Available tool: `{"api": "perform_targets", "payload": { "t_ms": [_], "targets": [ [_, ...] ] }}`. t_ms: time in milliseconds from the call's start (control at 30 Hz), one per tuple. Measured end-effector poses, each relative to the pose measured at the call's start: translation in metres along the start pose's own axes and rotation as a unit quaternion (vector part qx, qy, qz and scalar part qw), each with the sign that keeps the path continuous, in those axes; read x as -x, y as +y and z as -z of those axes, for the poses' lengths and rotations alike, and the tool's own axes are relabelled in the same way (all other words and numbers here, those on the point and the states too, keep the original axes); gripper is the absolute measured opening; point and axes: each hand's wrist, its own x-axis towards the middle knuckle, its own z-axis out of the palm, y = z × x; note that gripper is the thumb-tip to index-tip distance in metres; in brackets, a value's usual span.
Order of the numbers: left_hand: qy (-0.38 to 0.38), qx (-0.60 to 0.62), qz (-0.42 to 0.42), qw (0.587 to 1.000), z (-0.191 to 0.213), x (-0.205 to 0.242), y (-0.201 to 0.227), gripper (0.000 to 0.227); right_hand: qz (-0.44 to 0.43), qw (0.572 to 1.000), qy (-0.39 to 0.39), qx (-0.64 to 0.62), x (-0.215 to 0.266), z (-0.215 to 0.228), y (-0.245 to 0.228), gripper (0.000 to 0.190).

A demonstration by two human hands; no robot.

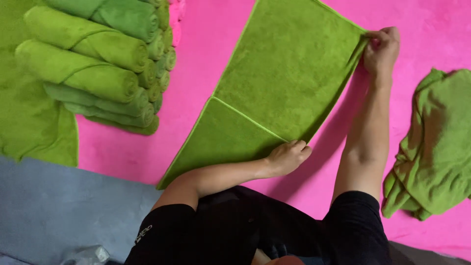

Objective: Folding and rolling a green towel into a decorative shape on a treatment table

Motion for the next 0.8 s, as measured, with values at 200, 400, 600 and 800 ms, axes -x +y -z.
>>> {"api": "perform_targets", "payload": {
  "t_ms": [200, 400, 600, 800],
  "targets": [
    [0.241, 0.147, 0.131, 0.95, 0.105, 0.034, -0.037, 0.007, 0.166, 0.972, 0.098, -0.136, -0.066, -0.024, -0.061, 0.005],
    [0.337, 0.044, 0.256, 0.905, 0.183, 0.077, -0.095, 0.019, 0.067, 0.977, 0.038, -0.2, -0.147, -0.134, -0.108, 0.009],
    [0.306, 0.053, 0.356, 0.881, 0.173, 0.099, -0.139, 0.026, 0.058, 0.989, -0.063, -0.118, -0.156, -0.203, -0.142, 0.023],
    [0.295, 0.101, 0.367, 0.877, 0.172, 0.098, -0.142, 0.02, 0.081, 0.979, -0.06, -0.176, -0.162, -0.2, -0.143, 0.02]
  ]
}}
